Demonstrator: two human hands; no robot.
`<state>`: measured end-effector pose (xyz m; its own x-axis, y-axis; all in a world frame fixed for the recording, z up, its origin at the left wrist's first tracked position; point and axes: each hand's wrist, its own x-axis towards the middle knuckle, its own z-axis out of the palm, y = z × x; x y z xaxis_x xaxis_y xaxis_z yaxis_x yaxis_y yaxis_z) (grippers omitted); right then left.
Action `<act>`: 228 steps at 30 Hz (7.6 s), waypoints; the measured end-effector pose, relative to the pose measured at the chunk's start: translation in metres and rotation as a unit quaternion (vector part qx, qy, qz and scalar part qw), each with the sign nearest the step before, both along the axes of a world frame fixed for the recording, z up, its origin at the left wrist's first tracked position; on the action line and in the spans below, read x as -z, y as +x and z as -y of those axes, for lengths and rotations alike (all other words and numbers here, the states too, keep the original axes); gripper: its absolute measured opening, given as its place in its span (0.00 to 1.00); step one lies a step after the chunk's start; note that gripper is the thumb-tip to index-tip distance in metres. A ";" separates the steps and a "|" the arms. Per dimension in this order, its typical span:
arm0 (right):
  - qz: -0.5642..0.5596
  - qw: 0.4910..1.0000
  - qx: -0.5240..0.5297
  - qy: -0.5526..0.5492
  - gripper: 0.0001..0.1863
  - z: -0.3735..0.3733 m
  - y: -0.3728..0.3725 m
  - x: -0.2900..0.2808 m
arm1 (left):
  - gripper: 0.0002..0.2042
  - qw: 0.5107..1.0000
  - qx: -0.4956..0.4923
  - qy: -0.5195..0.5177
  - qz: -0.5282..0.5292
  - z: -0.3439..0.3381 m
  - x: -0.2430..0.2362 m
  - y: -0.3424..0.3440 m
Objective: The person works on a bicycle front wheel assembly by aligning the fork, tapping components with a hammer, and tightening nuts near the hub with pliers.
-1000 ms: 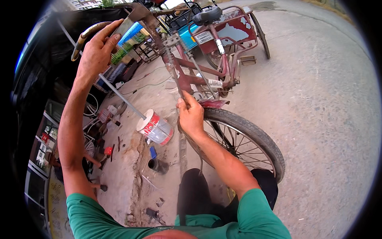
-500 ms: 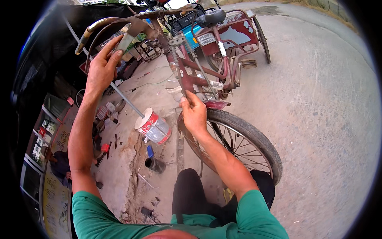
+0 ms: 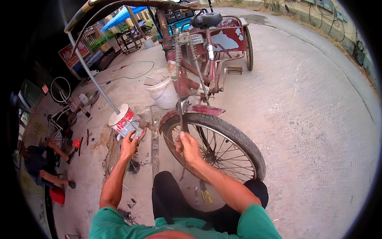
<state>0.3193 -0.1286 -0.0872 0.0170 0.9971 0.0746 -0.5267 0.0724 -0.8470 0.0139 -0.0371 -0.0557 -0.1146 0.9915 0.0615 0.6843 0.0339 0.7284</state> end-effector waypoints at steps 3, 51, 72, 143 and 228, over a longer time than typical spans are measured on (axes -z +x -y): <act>-0.007 0.999 -0.044 -0.012 0.23 0.021 -0.006 0.061 | 0.23 0.993 -0.047 -0.109 -0.026 -0.006 0.109 -0.033; -0.299 0.946 -0.129 -0.012 0.32 0.102 -0.065 0.125 | 0.24 0.739 0.406 0.533 -0.074 -0.105 -0.255 0.269; 0.160 0.964 0.210 -0.021 0.35 0.095 -0.008 0.137 | 0.19 0.744 0.365 0.559 0.028 -0.107 -0.236 0.282; -0.064 0.986 0.109 -0.106 0.29 0.109 -0.006 0.113 | 0.21 0.748 0.371 0.550 0.035 -0.103 -0.234 0.281; -0.113 0.993 -0.033 -0.016 0.36 0.130 -0.019 0.138 | 0.25 0.745 0.369 0.548 0.095 -0.108 -0.227 0.283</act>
